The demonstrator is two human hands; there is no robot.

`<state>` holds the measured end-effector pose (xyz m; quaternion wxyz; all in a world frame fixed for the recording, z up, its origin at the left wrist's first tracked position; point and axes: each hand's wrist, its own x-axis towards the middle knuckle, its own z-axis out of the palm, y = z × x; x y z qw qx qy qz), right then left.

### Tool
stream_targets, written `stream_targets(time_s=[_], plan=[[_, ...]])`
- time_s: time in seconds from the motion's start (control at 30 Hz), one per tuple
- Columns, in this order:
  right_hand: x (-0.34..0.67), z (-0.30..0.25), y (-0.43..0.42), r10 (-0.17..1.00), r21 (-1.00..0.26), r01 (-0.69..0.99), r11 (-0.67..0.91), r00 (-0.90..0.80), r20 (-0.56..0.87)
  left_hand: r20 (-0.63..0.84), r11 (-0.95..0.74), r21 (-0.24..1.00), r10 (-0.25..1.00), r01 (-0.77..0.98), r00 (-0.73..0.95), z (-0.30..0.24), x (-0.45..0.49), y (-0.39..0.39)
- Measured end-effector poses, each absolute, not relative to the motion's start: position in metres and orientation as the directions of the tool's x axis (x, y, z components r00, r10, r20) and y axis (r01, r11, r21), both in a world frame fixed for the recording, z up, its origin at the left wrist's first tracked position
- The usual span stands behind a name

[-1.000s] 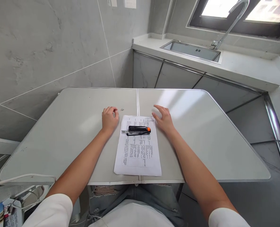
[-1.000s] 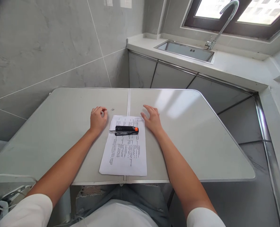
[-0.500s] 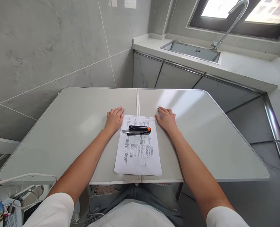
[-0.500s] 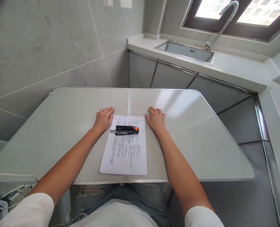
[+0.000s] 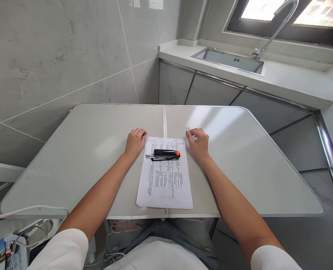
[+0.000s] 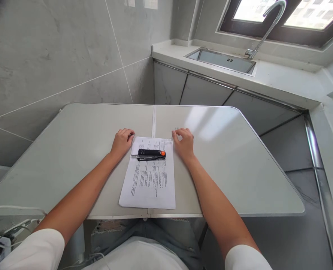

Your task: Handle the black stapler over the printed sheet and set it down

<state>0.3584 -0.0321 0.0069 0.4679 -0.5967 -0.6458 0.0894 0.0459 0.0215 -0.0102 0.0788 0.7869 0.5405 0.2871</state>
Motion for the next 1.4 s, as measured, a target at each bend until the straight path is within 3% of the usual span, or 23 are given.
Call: stream_targets(time_s=[0.1,0.2,0.3,0.47,0.63,1.17,1.4], plan=[[0.348,0.015,-0.042,0.883,-0.710,0.535,0.458,-0.184,0.431,0.361,-0.409,0.447,0.896,0.796,0.258,-0.014,0.046,0.023],[0.339,0.018,-0.050,0.769,-0.684,0.404,0.608,-0.516,0.379,0.372,-0.411,0.476,0.895,0.778,0.246,-0.018,0.044,0.024],[0.330,0.017,-0.056,0.694,-0.623,0.406,0.669,-0.641,0.328,0.374,-0.413,0.546,0.899,0.729,0.229,-0.018,0.043,0.025],[0.317,0.012,-0.060,0.688,-0.515,0.498,0.698,-0.666,0.288,0.376,-0.419,0.582,0.899,0.697,0.226,-0.014,0.044,0.025],[0.315,0.010,-0.059,0.685,-0.502,0.503,0.704,-0.669,0.290,0.408,-0.442,0.543,0.882,0.714,0.236,-0.007,0.048,0.020],[0.318,0.004,-0.052,0.730,-0.513,0.536,0.670,-0.600,0.326,0.511,-0.521,0.667,0.840,0.533,0.181,0.004,0.055,0.011],[0.316,0.000,-0.054,0.747,-0.524,0.532,0.665,-0.493,0.447,0.495,-0.531,0.705,0.843,0.471,0.209,0.009,0.058,0.006]])
